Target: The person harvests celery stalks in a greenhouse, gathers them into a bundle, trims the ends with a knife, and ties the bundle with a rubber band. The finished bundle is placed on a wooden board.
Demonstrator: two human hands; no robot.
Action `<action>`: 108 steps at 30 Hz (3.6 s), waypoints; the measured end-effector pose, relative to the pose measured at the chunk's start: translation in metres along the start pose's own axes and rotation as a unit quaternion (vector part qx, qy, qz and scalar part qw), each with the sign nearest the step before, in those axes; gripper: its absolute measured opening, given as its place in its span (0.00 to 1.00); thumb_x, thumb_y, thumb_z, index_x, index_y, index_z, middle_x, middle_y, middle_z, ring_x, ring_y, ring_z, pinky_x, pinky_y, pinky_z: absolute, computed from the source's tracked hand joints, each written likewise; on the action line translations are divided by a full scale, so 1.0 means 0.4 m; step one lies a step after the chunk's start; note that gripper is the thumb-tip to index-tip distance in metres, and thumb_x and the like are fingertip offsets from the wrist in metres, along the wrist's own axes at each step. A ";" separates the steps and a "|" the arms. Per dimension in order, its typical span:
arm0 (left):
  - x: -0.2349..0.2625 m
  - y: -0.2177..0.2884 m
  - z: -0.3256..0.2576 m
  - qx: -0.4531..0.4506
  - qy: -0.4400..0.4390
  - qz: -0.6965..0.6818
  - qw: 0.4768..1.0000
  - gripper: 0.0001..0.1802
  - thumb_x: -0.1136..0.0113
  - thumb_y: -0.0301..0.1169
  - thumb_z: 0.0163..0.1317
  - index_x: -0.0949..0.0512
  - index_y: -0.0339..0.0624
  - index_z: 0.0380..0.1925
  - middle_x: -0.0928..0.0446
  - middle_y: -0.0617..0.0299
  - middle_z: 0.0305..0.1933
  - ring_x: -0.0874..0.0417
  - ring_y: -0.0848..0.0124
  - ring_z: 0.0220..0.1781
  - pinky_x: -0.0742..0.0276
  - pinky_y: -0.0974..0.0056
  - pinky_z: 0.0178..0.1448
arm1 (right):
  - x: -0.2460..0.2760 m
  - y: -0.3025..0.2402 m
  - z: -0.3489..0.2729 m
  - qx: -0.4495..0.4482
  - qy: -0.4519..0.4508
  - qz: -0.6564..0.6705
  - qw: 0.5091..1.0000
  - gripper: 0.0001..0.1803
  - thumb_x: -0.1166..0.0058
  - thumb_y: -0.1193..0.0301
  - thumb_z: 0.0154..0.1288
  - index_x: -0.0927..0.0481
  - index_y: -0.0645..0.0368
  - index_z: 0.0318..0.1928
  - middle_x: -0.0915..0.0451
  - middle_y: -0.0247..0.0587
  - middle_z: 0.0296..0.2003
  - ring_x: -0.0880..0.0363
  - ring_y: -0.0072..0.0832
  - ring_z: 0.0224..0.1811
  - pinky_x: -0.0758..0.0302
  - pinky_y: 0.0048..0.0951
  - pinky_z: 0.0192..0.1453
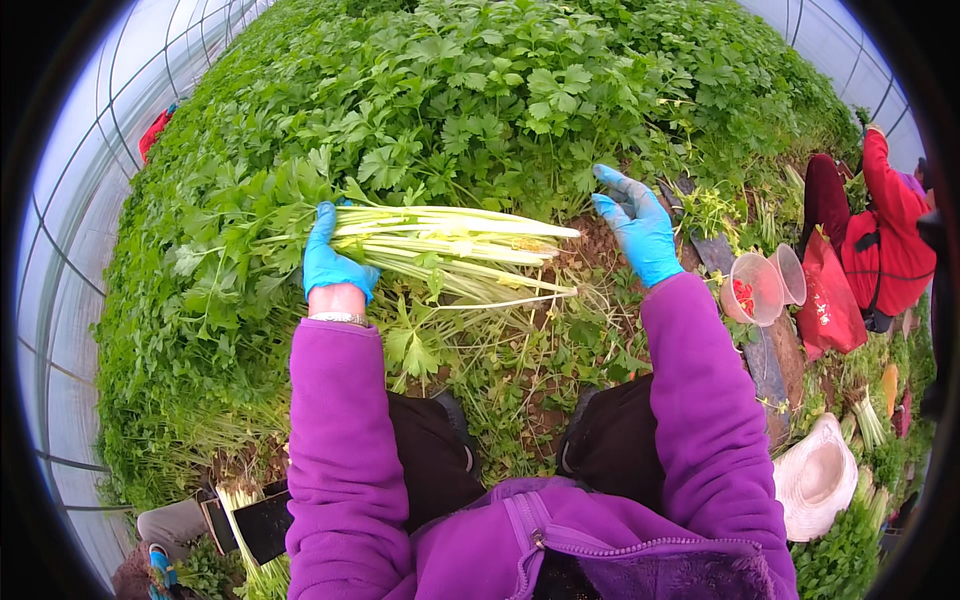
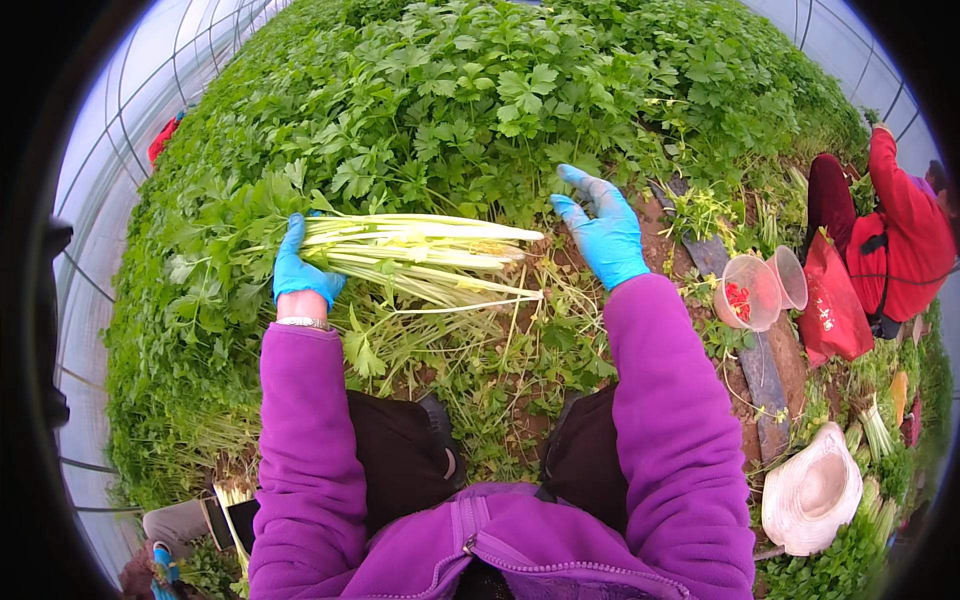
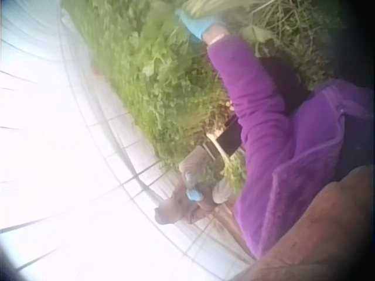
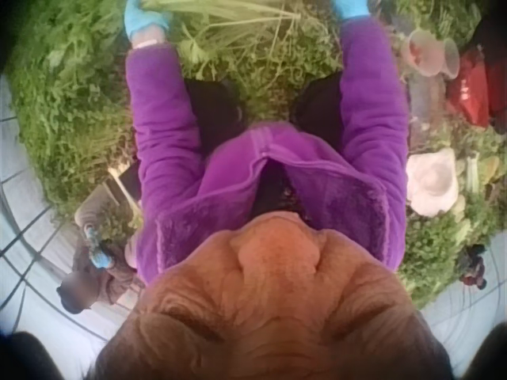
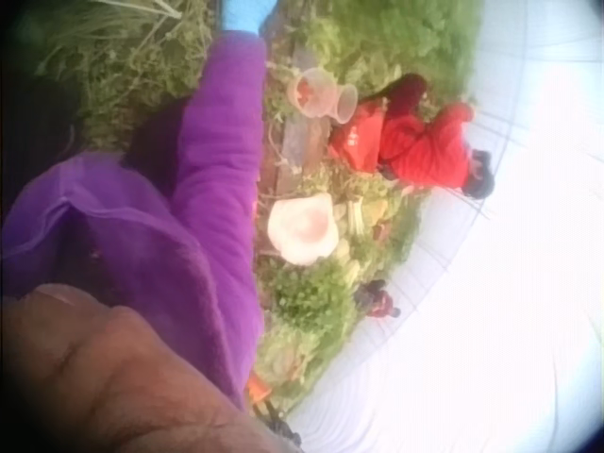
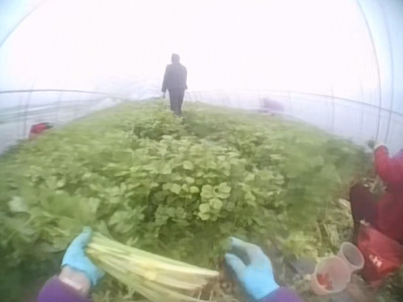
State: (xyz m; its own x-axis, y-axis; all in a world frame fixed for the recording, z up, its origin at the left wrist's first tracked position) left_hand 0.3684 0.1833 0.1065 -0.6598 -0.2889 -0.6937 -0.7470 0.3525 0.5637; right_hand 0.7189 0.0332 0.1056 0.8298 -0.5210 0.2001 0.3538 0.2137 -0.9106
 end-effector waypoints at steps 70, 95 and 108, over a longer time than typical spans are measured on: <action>0.013 0.078 -0.005 -0.059 -0.024 -0.064 0.996 0.22 0.41 0.45 0.62 0.24 0.45 0.51 0.25 0.54 0.58 0.27 0.50 0.60 0.36 0.37 0.65 | -0.140 0.055 -0.055 -0.282 -0.252 0.070 0.923 0.29 0.50 0.64 0.69 0.36 0.59 0.67 0.32 0.38 0.64 0.32 0.28 0.65 0.39 0.28 0.69; 0.004 0.062 -0.011 -0.029 -0.025 -0.029 0.999 0.20 0.37 0.45 0.58 0.21 0.48 0.46 0.22 0.58 0.55 0.23 0.55 0.55 0.31 0.41 0.61 | -0.007 0.128 -0.022 -0.276 -0.203 -0.306 0.888 0.12 0.46 0.65 0.63 0.17 0.54 0.45 0.19 0.37 0.30 0.22 0.25 0.31 0.26 0.28 0.38; -0.034 -0.020 -0.038 -0.032 -0.052 -0.031 0.998 0.19 0.35 0.43 0.57 0.21 0.49 0.45 0.21 0.61 0.51 0.22 0.57 0.52 0.29 0.43 0.59 | -0.215 -0.138 -0.062 -0.056 -0.214 -0.386 0.895 0.37 0.55 0.35 0.60 0.17 0.59 0.42 0.18 0.47 0.32 0.20 0.42 0.37 0.25 0.39 0.45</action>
State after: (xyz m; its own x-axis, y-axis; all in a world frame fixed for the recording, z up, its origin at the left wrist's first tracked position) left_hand 0.3822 0.1708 0.1184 -0.6026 -0.2137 -0.7689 -0.7921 0.2774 0.5437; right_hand 0.6172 0.0457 0.1298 0.4539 -0.1077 0.8845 0.8679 -0.1712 -0.4662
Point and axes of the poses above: each hand's wrist, its own z-axis towards the middle knuckle, its own x-axis out of the back of the hand, y = z × x, the point moved 5 cm from there along z, towards the middle knuckle
